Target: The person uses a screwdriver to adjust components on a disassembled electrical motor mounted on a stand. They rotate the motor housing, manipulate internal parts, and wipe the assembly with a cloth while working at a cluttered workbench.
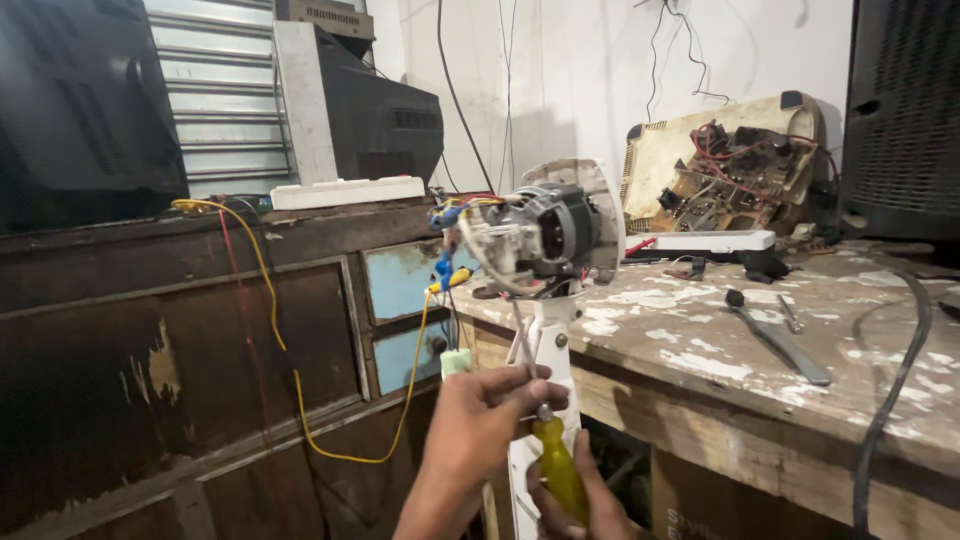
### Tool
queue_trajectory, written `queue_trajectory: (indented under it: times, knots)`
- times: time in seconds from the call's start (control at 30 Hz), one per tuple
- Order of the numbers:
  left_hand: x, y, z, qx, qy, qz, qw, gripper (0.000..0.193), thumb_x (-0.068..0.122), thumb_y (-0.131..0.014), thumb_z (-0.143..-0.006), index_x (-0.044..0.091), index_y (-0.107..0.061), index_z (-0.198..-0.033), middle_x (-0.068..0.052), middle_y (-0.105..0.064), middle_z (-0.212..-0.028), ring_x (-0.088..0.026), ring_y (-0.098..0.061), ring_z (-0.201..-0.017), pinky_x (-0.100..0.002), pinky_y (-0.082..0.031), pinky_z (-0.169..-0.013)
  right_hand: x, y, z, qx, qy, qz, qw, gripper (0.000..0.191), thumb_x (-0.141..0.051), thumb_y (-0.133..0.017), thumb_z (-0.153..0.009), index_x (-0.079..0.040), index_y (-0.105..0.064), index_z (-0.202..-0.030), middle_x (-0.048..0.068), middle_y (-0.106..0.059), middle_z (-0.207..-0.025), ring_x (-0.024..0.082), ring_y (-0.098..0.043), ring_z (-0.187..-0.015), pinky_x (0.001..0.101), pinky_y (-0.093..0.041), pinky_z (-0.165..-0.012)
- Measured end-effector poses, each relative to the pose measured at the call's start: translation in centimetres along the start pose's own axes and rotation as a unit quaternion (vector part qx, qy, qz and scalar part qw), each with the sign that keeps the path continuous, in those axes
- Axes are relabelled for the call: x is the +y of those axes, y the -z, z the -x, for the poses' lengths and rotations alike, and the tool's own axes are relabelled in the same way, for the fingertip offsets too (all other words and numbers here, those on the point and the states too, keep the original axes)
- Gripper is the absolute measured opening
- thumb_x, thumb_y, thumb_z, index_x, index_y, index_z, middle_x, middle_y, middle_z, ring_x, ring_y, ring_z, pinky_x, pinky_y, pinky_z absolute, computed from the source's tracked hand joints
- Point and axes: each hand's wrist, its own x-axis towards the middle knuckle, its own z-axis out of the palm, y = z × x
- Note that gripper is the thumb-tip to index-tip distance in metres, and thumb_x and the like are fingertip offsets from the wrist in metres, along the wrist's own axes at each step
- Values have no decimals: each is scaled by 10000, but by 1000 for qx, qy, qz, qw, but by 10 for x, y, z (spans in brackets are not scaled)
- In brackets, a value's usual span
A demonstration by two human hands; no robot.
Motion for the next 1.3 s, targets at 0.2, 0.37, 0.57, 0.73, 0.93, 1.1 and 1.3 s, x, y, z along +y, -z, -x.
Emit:
queue_trajectory:
  times: [0.2, 0.37, 0.57, 0.73, 0.93, 1.1, 1.3]
  knots:
    - [-20, -1, -19, 47, -76, 14, 996, 220, 47, -717, -887, -126, -767, -1013, -153, -807, -827, -151, -770, -719, -274, -634, -660, 29, -27, -5, 234, 411, 299, 829, 608, -368, -732, -806, -61, -583, -1309, 109, -709, -771, 162, -637, -585, 273, -513, -572]
    - [4, -1, -10, 191, -134, -218, 948, 352, 220, -812, -828, -15, -797, -1090, -106, -817, -848, -108, -775, -720, -272, -606, -688, 45, -52, -12, 312, 554, 420, 647, 483, -77, -737, -880, -59, -614, -1347, 134, -773, -1116, 207, -777, -990, 306, -579, -878]
    - [67, 3, -27, 248, -208, -114, 939, 343, 227, -708, -893, 29, -749, -1169, -81, -827, -818, -59, -713, -725, -257, -561, -643, 37, -63, -16, 347, 528, 453, 629, 549, -72, -723, -870, -52, -559, -1394, 178, -729, -1204, 234, -761, -1031, 286, -579, -851]
    - [79, -10, -25, 266, -178, -108, 941, 373, 294, -849, -756, 15, -828, -1002, -66, -797, -715, -49, -642, -601, -243, -517, -543, 26, -51, -13, 264, 615, 526, 525, 568, 25, -658, -884, -45, -543, -1436, 157, -744, -1082, 220, -773, -917, 262, -583, -798]
    - [77, -5, -27, 241, -197, -107, 944, 396, 333, -872, -736, -11, -834, -930, -50, -770, -658, -36, -607, -569, -232, -499, -515, 24, -45, -12, 235, 579, 527, 576, 568, 65, -646, -871, -2, -557, -1428, 134, -746, -951, 177, -735, -689, 270, -616, -730]
    - [78, -4, -30, 228, -205, -195, 932, 428, 396, -879, -722, -18, -804, -796, -50, -747, -597, -46, -622, -504, -233, -495, -482, 22, -43, -11, 247, 618, 507, 548, 548, 8, -684, -892, -10, -554, -1424, 188, -753, -1075, 230, -759, -952, 288, -593, -837]
    - [82, -13, -29, 242, -210, -223, 921, 450, 410, -894, -712, -24, -779, -742, -52, -711, -538, -58, -584, -447, -247, -457, -426, 34, -29, -15, 219, 643, 427, 597, 509, -33, -658, -966, -21, -548, -1463, 224, -734, -1221, 236, -734, -1116, 313, -544, -951]
